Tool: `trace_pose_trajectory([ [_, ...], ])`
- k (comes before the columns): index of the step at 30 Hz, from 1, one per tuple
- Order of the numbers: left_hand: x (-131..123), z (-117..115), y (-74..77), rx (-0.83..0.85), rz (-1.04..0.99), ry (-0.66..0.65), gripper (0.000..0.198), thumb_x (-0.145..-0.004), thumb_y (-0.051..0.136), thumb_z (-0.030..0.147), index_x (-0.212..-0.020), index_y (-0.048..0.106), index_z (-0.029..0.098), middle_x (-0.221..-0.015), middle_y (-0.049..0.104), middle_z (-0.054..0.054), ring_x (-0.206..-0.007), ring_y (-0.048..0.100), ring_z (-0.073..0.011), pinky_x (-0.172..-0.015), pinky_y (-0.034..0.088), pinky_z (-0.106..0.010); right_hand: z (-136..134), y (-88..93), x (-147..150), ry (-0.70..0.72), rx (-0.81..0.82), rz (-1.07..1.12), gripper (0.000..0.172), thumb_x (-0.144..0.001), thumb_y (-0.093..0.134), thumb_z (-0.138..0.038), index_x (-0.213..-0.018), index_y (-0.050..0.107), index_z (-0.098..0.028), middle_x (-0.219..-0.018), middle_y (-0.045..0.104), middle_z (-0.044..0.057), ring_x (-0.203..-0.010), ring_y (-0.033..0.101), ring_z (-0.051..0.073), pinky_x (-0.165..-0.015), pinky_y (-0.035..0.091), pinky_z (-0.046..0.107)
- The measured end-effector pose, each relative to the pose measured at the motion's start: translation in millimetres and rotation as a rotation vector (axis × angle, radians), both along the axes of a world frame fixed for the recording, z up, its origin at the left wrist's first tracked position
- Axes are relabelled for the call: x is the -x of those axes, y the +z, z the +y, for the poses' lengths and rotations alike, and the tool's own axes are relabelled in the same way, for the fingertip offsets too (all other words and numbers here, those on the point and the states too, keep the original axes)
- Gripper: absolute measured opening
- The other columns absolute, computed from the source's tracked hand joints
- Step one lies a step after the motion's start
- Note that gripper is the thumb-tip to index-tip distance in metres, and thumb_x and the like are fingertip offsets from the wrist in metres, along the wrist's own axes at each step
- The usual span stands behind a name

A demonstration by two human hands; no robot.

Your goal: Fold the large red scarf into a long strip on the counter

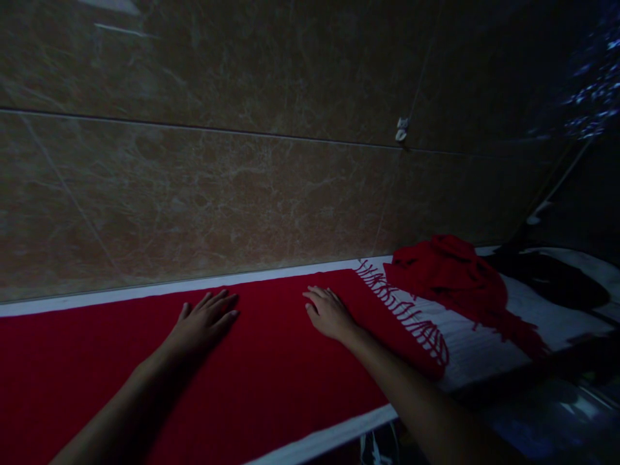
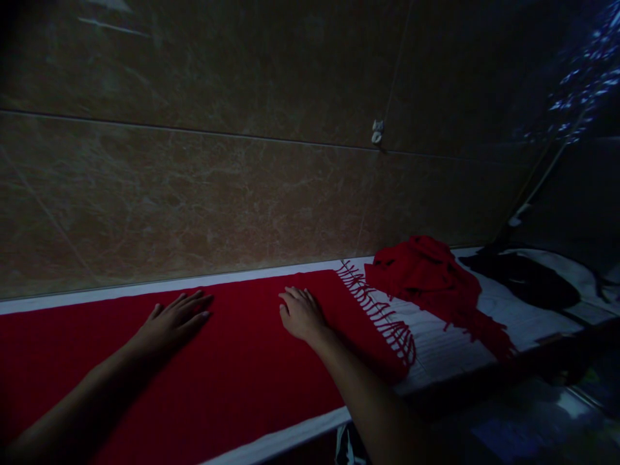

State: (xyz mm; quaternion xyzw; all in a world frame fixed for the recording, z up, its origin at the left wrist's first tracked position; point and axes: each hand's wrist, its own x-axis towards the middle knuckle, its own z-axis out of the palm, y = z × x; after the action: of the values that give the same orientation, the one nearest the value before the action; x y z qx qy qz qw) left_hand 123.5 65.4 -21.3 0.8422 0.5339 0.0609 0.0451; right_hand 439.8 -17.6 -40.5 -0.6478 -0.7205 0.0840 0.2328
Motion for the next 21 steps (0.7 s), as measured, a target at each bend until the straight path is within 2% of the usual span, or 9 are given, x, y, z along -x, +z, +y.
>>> trace_pose_trajectory([
  [9,1.5,1.9,-5.2,-0.015,-0.018,0.006,0.06,-0.104,0.035,0.054,-0.158,0.048,0.032,-0.169,0.034,-0.006,-0.157,0.024,-0.0399,-0.12,0.024,-0.073,0.9,11.2,0.3,-0.061,0.112,-0.027,0.058,-0.103,0.051,-0.047,-0.153,0.052,-0.018,-0.166,0.04,0.013,-0.156,0.031,0.032,-0.128,0.013,0.055],
  [15,2.0,2.5,-7.1,-0.02,-0.019,-0.007,0.06,-0.104,0.035,0.054,-0.158,0.047,0.032,-0.169,0.035,-0.006,-0.157,0.024,-0.0398,-0.119,0.025,-0.074,4.5,14.9,-21.4,-0.138,0.159,-0.047,0.075,-0.098,0.054,-0.067,-0.156,0.047,-0.02,-0.17,0.032,0.013,-0.158,0.025,0.032,-0.128,0.01,0.056],
  [21,0.4,2.9,-6.6,0.002,-0.033,-0.026,0.063,-0.103,0.034,0.057,-0.159,0.046,0.03,-0.169,0.032,-0.007,-0.158,0.022,-0.0403,-0.12,0.022,-0.075,3.2,12.1,-55.5,-0.273,0.178,-0.1,0.069,-0.101,0.05,-0.061,-0.158,0.045,-0.021,-0.17,0.031,0.014,-0.158,0.025,0.032,-0.128,0.012,0.059],
])
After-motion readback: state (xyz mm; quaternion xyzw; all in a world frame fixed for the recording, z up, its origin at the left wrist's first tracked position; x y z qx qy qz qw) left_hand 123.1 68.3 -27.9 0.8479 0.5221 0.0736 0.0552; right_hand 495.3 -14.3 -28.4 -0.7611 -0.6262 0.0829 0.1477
